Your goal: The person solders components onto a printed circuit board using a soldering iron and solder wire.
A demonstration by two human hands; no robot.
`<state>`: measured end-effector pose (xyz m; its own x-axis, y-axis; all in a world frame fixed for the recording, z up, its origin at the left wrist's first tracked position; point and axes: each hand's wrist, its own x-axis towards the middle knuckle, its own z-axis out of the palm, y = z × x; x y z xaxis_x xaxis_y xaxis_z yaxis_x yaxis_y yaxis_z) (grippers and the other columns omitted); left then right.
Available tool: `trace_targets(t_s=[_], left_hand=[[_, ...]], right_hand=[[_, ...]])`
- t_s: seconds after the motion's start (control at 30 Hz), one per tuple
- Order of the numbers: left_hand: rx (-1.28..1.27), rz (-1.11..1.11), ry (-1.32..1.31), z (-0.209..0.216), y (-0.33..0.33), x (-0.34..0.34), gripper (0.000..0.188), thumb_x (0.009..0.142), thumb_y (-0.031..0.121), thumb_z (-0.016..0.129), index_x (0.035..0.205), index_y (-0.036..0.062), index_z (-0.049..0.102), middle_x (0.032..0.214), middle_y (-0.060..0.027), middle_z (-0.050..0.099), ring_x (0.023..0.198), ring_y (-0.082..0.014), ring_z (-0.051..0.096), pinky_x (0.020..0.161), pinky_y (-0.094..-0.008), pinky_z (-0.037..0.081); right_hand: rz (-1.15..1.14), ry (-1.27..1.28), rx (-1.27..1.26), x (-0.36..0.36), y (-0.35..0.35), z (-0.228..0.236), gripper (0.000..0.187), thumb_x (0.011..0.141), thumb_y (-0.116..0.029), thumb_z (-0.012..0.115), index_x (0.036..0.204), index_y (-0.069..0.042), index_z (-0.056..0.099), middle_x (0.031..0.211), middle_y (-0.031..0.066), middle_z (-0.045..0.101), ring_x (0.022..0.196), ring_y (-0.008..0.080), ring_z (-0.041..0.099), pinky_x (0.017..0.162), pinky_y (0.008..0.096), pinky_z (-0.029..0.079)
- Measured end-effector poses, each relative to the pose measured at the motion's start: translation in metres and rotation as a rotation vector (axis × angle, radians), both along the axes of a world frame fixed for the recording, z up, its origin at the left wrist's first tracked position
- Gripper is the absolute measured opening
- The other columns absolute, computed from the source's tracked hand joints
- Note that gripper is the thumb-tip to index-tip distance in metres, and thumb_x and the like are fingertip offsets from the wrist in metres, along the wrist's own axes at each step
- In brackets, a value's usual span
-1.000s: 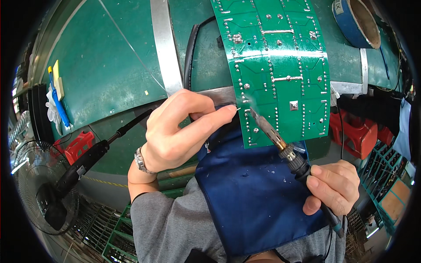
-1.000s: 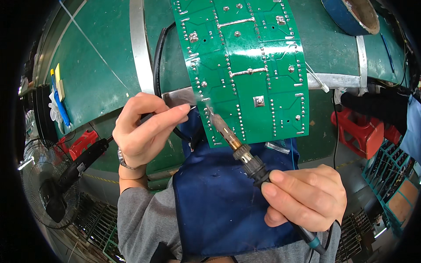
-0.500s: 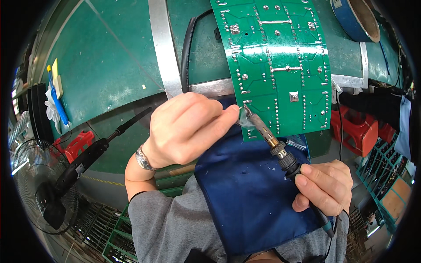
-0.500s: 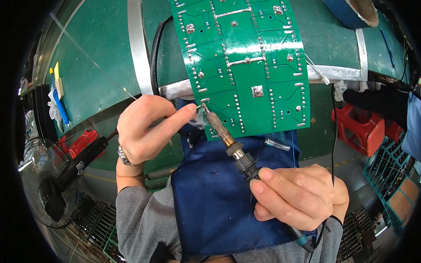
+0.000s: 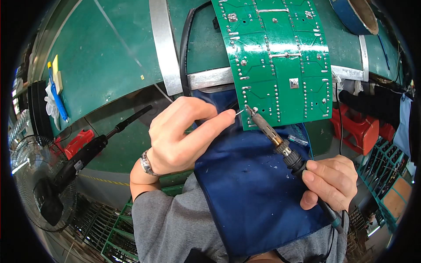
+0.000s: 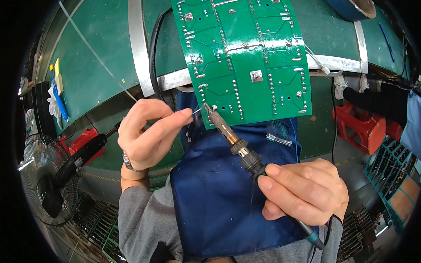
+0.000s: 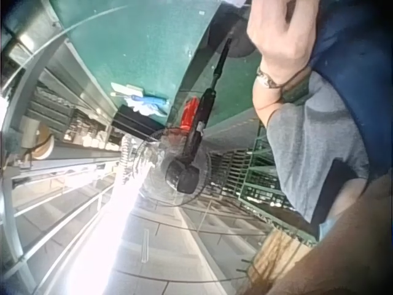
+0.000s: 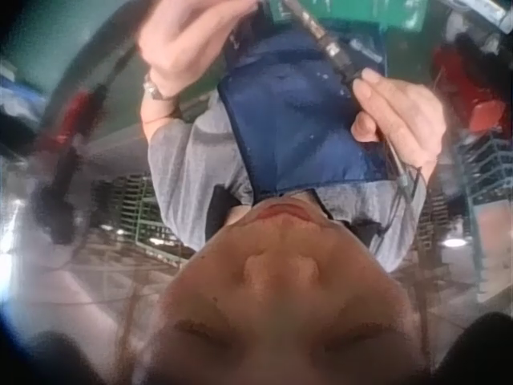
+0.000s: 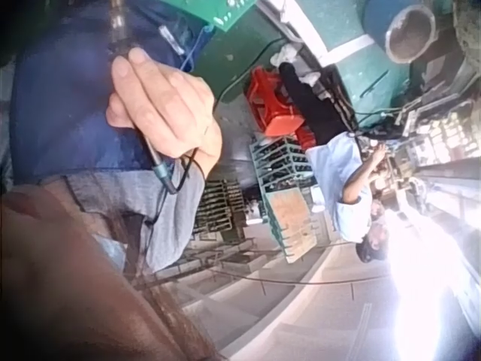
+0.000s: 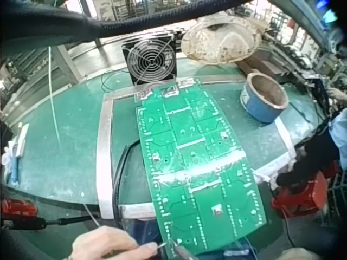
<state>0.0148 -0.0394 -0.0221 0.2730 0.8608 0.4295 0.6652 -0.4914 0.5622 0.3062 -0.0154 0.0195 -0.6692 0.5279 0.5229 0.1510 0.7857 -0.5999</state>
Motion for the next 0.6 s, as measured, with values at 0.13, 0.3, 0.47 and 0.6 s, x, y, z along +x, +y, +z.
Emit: trace_targets(t_s=[0.13, 0.3, 0.47, 0.6], left_hand=[[0.134, -0.05, 0.145, -0.001, 0.004, 0.002, 0.041, 0.051, 0.009, 0.066, 0.091, 0.0064, 0.075, 0.077, -0.0031, 0.057, 0.064, -0.0177, 0.058, 0.052, -0.0283, 0.049], [-0.014, -0.088, 0.156, 0.01, -0.001, 0.0, 0.044, 0.052, 0.008, 0.066, 0.096, 0.0044, 0.075, 0.079, -0.0025, 0.057, 0.062, -0.0165, 0.056, 0.05, -0.028, 0.045], [0.038, -0.074, 0.05, 0.002, -0.007, -0.002, 0.042, 0.053, 0.008, 0.067, 0.094, 0.0025, 0.075, 0.079, -0.0035, 0.056, 0.062, -0.0166, 0.056, 0.05, -0.0275, 0.045], [0.053, -0.093, 0.109, 0.008, -0.008, 0.003, 0.035, 0.056, 0.003, 0.079, 0.091, 0.0095, 0.077, 0.075, -0.002, 0.056, 0.068, -0.0199, 0.058, 0.056, -0.0301, 0.047]], right_hand=[[0.013, 0.002, 0.035, -0.002, -0.004, -0.002, 0.022, 0.091, -0.017, 0.068, 0.094, 0.005, 0.071, 0.089, 0.0146, 0.067, 0.062, 0.017, 0.068, 0.053, 0.0245, 0.059], [-0.004, -0.008, 0.043, 0.0, -0.006, 0.001, 0.023, 0.091, -0.019, 0.068, 0.093, 0.004, 0.071, 0.088, 0.0139, 0.067, 0.061, 0.0167, 0.067, 0.051, 0.0237, 0.058], [0.025, 0.046, -0.01, 0.013, -0.006, -0.001, 0.025, 0.092, -0.022, 0.069, 0.091, 0.003, 0.071, 0.087, 0.013, 0.067, 0.06, 0.0164, 0.067, 0.048, 0.0236, 0.057], [0.041, 0.018, -0.005, 0.015, -0.007, 0.002, 0.026, 0.092, -0.024, 0.069, 0.091, 0.002, 0.071, 0.086, 0.0123, 0.067, 0.06, 0.016, 0.066, 0.048, 0.0232, 0.057]])
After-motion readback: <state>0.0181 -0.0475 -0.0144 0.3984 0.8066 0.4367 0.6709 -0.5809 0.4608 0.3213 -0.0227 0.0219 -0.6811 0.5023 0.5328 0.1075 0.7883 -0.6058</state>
